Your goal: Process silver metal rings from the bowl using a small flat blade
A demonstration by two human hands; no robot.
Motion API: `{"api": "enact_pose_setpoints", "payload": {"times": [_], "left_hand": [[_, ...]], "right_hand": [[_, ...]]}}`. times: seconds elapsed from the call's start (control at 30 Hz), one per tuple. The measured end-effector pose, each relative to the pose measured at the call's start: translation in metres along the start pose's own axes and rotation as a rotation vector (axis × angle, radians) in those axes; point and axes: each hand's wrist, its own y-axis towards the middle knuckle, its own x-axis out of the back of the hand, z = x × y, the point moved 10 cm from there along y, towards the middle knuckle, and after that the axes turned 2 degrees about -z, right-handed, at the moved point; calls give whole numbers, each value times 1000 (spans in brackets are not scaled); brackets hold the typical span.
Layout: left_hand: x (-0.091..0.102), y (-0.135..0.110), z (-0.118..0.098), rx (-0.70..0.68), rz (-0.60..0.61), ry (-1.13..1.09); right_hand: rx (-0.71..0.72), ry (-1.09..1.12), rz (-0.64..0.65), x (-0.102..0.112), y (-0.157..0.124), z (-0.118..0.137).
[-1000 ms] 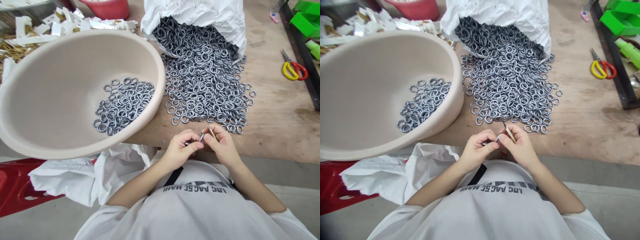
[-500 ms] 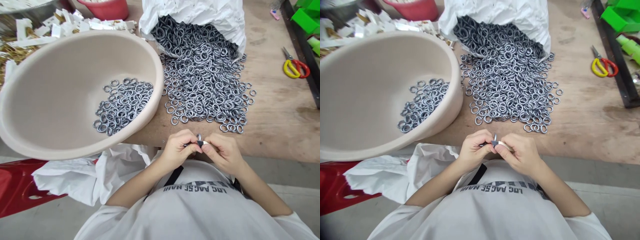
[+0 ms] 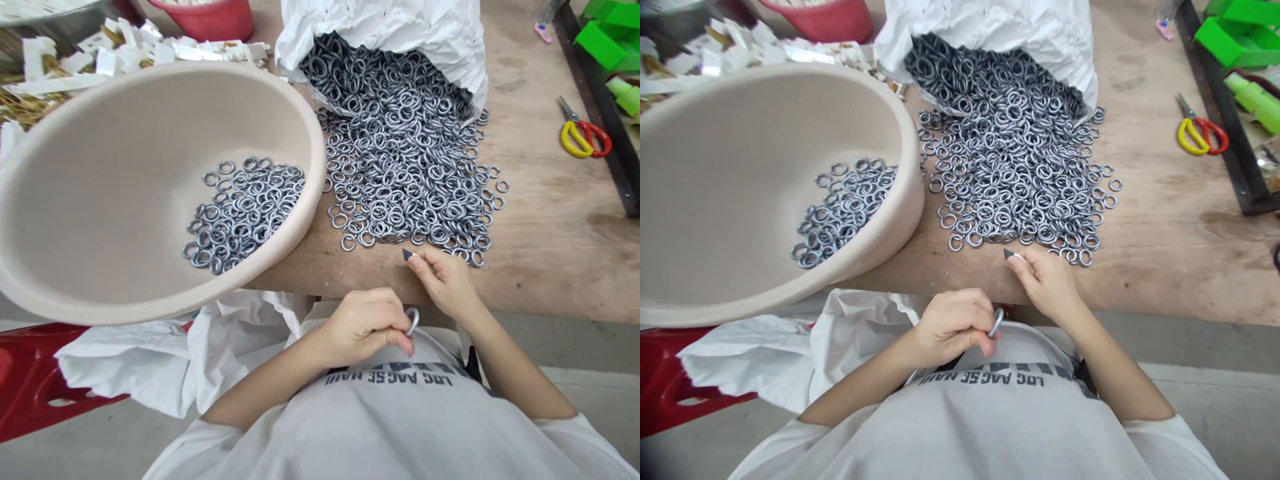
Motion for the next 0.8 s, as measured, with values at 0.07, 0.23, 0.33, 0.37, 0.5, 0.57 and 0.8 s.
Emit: {"api": "enact_pose_setpoints", "payload": {"times": [0.07,0.23,0.33,0.37,0.5,0.57,0.8], "left_hand": [[10,-2,3,24,-87,-33],[36,-12,45,305,-391,-437],[28,-16,64,485,-428,-776],[27,-17,67,526,-438,-840],[27,-17,69,565,-444,-915],[25,-14,68,562,-425,-920],[14,-9,71,633,-407,-1049]], "right_hand": [[-24,-110,-33,-2,9,-3],[-81,-523,-90,-10,29,1],[-95,-654,-61,-15,36,-2],[-89,-652,-57,-14,36,-3],[-78,-529,-101,-3,32,-10],[-64,-502,-123,2,29,-10],[-35,-564,-58,-5,29,-7]]}}
